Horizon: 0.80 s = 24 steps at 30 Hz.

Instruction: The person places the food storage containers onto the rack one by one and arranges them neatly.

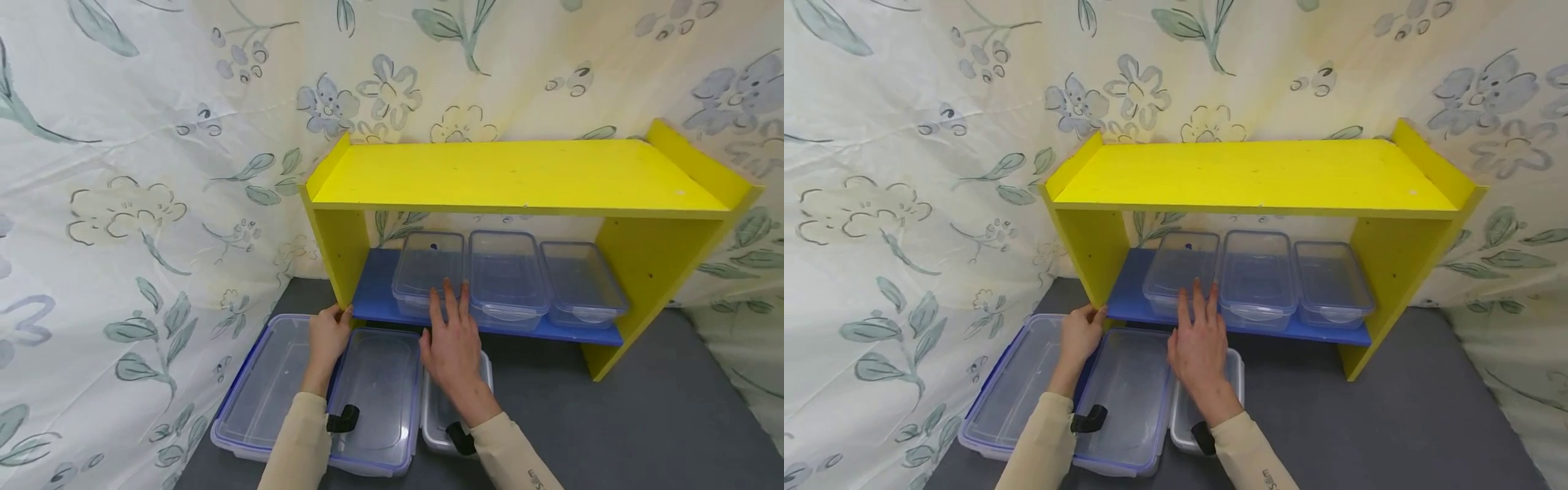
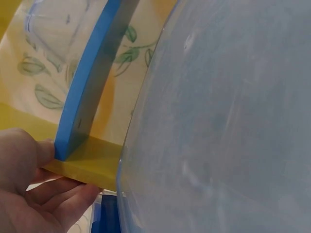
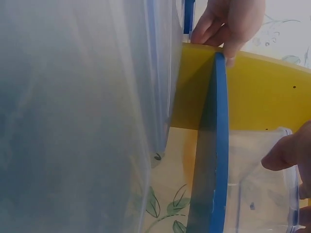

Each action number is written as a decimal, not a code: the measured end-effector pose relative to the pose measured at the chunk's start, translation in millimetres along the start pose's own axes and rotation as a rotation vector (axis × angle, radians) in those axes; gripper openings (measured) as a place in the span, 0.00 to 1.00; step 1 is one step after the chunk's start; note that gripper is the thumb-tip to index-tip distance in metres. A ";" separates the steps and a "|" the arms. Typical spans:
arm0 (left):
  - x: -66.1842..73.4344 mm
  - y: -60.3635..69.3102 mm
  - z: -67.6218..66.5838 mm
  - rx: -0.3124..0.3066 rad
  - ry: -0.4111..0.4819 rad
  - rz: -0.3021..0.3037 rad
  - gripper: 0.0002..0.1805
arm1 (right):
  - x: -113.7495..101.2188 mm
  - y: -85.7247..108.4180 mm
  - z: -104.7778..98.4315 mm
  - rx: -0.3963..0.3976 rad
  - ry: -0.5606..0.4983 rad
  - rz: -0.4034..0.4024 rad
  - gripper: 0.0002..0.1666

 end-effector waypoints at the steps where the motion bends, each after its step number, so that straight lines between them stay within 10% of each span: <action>1: 0.6 0.3 1.0 -0.002 0.001 0.003 0.14 | 1.2 0.6 0.3 0.001 0.002 0.002 0.43; 24: -0.8 0.7 -2.0 0.037 0.008 0.023 0.14 | 9.0 15.7 -28.7 0.106 -0.249 -0.024 0.38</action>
Point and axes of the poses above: each hand's wrist, its own y-axis away from the middle knuckle, its own z-axis out of the palm, x = y × z, the point moved 7 cm from there along -y, towards the middle knuckle, and after that the axes turned 1 degree about -y, right-handed, at the moved point
